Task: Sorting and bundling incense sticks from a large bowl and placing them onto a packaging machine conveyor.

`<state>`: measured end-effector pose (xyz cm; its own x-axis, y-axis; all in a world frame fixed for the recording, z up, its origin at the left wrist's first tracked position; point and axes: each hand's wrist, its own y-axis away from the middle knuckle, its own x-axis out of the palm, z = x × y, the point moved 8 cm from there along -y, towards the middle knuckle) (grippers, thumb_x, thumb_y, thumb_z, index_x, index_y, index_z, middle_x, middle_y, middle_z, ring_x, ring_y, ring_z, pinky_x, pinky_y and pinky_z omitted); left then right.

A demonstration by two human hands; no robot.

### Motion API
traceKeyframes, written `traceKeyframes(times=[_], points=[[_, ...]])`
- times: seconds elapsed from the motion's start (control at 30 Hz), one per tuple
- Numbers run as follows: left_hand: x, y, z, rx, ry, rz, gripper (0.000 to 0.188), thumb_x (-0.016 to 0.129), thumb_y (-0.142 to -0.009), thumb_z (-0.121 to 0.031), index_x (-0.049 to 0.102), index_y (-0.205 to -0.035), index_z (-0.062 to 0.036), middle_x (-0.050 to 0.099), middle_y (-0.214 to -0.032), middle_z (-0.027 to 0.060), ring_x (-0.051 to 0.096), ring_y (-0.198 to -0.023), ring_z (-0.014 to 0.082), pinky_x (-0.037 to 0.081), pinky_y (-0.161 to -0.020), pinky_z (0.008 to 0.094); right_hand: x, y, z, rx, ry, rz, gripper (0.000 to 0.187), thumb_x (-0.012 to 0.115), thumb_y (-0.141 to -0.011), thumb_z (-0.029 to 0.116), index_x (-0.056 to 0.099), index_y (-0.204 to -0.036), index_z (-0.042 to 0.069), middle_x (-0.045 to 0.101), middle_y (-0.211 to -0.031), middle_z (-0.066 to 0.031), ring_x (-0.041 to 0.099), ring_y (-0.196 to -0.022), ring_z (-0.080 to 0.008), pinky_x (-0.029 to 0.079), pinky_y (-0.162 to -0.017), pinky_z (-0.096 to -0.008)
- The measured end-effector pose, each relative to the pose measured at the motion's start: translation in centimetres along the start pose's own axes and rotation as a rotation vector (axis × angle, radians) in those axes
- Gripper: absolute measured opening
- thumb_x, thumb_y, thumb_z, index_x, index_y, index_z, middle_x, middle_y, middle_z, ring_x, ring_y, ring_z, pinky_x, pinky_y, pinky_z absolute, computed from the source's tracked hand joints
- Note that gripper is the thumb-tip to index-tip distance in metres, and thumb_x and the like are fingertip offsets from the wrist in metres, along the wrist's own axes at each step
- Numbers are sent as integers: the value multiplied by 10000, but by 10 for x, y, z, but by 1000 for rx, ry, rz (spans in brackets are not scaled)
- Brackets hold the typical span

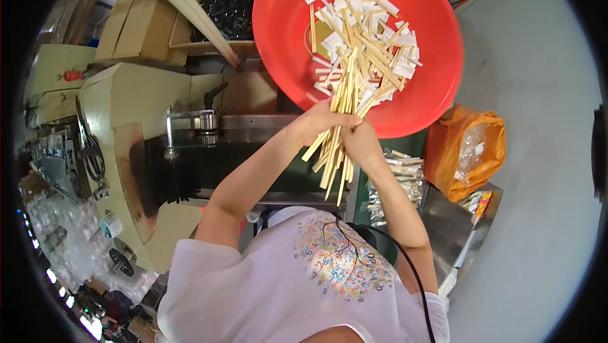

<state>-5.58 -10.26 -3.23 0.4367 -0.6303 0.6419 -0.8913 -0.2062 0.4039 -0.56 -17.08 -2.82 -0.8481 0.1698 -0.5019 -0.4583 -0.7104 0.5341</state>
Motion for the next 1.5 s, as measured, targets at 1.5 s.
traceKeyframes(times=[1.5], points=[[-23, 94, 41, 580, -512, -353, 632, 534, -805, 85, 216, -1334, -53, 587, -1048, 116, 557, -1003, 153, 428, -821, 241, 38, 42, -60, -180, -420, 270, 221, 623, -827, 260, 577, -811, 45, 603, -762, -10, 554, -710, -106, 438, -655, -242]])
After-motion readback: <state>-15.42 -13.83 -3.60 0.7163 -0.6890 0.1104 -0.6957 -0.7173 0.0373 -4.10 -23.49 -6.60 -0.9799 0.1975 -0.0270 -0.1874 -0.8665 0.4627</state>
